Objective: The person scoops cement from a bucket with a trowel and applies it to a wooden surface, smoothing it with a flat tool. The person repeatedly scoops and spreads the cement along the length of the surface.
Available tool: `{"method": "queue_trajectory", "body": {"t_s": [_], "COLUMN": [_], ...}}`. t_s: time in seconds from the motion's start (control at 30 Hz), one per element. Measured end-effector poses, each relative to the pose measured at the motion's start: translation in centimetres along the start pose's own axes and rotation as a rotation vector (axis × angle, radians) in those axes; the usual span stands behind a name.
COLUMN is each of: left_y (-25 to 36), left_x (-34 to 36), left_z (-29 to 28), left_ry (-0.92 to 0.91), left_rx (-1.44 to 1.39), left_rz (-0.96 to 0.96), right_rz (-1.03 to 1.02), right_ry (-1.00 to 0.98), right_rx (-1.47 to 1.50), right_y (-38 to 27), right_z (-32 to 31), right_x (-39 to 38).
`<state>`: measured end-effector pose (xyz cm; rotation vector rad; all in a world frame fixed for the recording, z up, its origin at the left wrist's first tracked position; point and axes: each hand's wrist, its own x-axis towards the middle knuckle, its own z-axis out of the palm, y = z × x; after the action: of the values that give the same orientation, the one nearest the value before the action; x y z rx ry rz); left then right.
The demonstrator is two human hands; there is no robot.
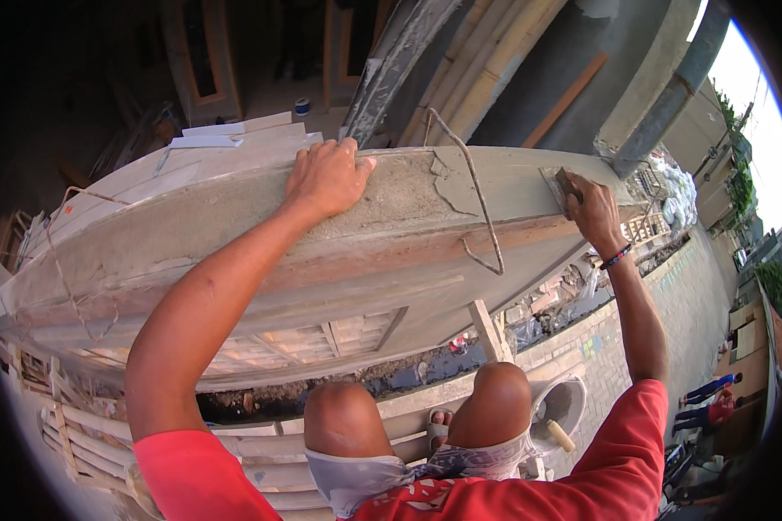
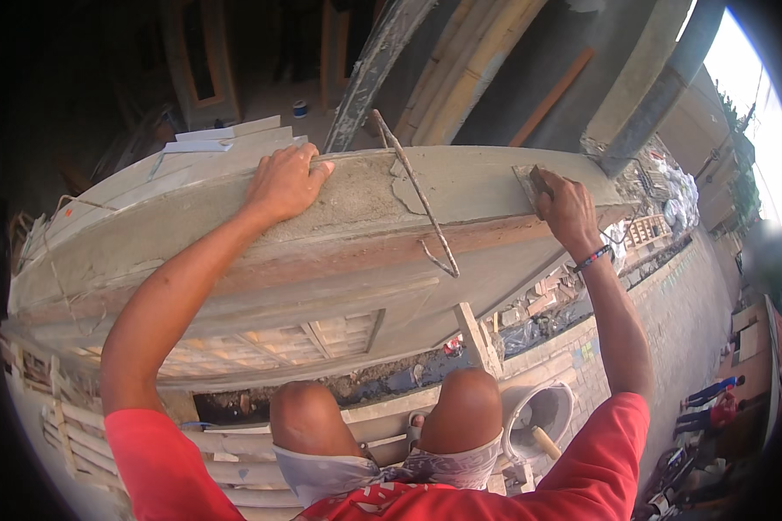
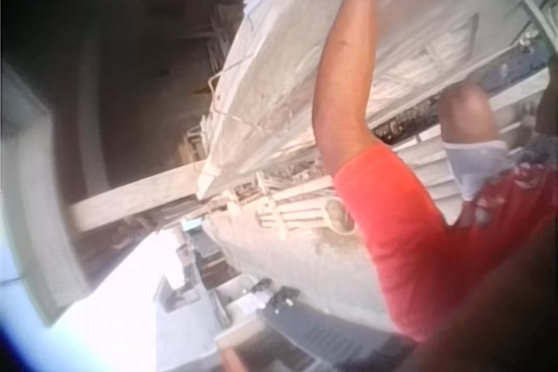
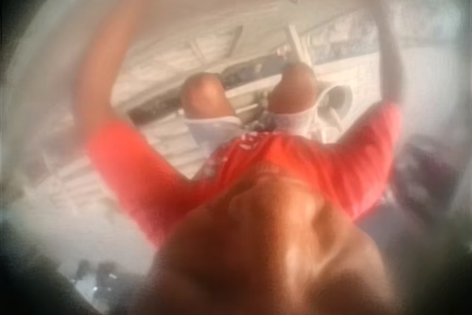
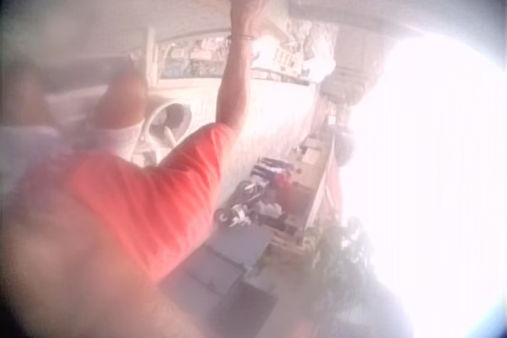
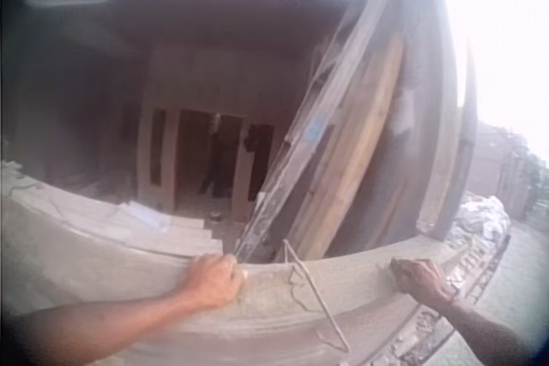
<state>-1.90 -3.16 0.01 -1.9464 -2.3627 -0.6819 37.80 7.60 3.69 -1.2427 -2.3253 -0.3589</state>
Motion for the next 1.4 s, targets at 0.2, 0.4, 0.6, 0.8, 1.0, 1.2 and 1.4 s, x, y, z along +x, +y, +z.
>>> {"method": "queue_trajectory", "body": {"t_s": [0.2, 0.4, 0.6, 0.8, 1.0, 1.2, 1.4], "left_y": [1.1, -0.9, -0.2, -1.4, -0.7, -1.2, -0.8], "left_x": [0.5, 0.2, 0.1, 0.9, 0.8, 0.9, 0.7], "left_z": [0.5, 0.6, 0.0, 1.5, 1.4, 0.6, 0.9], "left_ry": [-0.026, 0.028, 0.021, 0.055, 0.006, 0.011, 0.042], "left_rx": [0.028, 0.011, 0.016, -0.01, 0.013, -0.003, -0.041], "left_rz": [-0.01, 0.039, -0.003, 0.012, -0.019, -0.004, 0.065], "right_rz": [0.124, -0.349, -0.151, 0.193, 0.492, 0.635, 0.54], "right_ry": [0.127, 0.026, 0.085, 0.109, 0.17, 0.11, 0.173], "right_rx": [0.151, 0.224, 0.164, -0.085, -0.201, 0.297, -0.088], "right_y": [-1.6, -12.7, -4.7, 13.0, 22.2, 25.1, 27.6], "right_z": [-2.2, 2.1, 2.4, 2.8, -1.5, -0.3, 3.3], "right_x": [-0.7, 0.4, -0.3, 0.3, -2.4, -0.8, 1.0]}}
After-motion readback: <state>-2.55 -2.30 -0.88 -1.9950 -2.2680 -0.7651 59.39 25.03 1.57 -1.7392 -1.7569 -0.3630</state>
